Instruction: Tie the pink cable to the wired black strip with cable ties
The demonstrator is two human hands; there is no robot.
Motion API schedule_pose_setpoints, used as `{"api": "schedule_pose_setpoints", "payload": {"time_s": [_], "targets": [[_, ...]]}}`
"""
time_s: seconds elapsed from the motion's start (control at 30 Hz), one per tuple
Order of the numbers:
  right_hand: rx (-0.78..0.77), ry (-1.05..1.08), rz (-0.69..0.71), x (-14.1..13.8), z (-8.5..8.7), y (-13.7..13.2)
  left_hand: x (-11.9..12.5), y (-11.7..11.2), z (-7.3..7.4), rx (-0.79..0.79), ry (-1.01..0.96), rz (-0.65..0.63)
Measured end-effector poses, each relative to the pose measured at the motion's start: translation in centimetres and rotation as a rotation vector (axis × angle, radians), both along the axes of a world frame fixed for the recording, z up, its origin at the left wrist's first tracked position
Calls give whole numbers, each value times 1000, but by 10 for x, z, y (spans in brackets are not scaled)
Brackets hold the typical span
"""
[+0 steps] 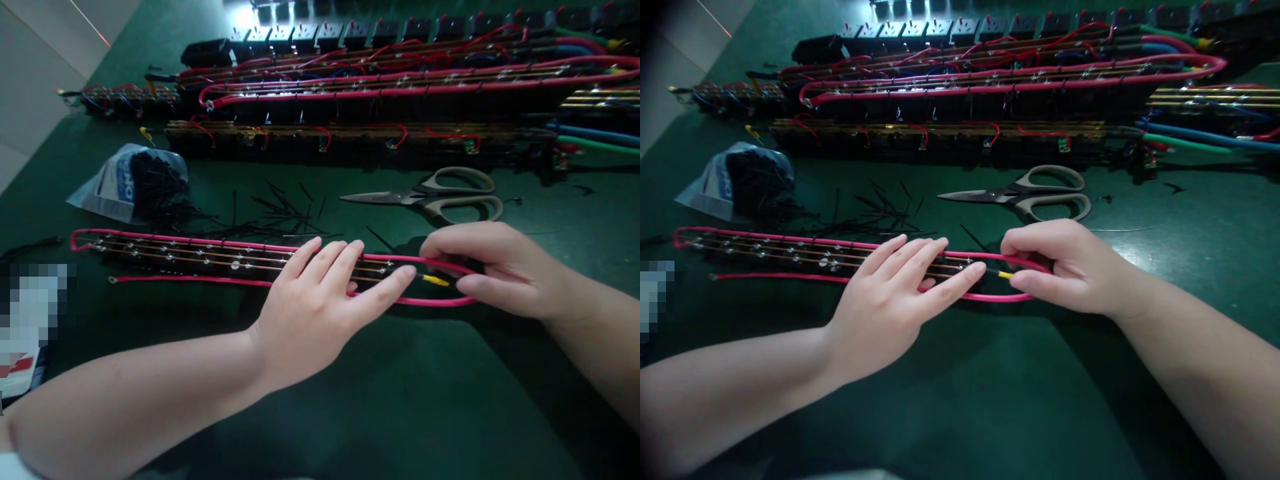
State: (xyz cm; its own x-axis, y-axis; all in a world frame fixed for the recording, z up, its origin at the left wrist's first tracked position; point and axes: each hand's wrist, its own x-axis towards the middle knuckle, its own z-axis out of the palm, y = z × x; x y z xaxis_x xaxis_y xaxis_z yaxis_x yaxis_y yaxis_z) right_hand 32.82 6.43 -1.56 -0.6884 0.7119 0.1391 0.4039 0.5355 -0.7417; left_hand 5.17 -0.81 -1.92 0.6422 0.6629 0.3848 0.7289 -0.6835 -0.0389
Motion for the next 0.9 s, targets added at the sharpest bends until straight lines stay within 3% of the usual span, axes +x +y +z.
{"api": "schedule_pose_setpoints", "payload": {"time_s": [0.23, 0.47, 0.9], "targets": [[110, -59, 122, 3, -10, 10, 1, 4, 1, -74, 8, 35], [270, -96, 131, 0, -10, 8, 1, 4, 1, -87, -15, 36], [154, -154, 68, -3, -10, 5, 4, 2, 4, -97, -3, 41]]}}
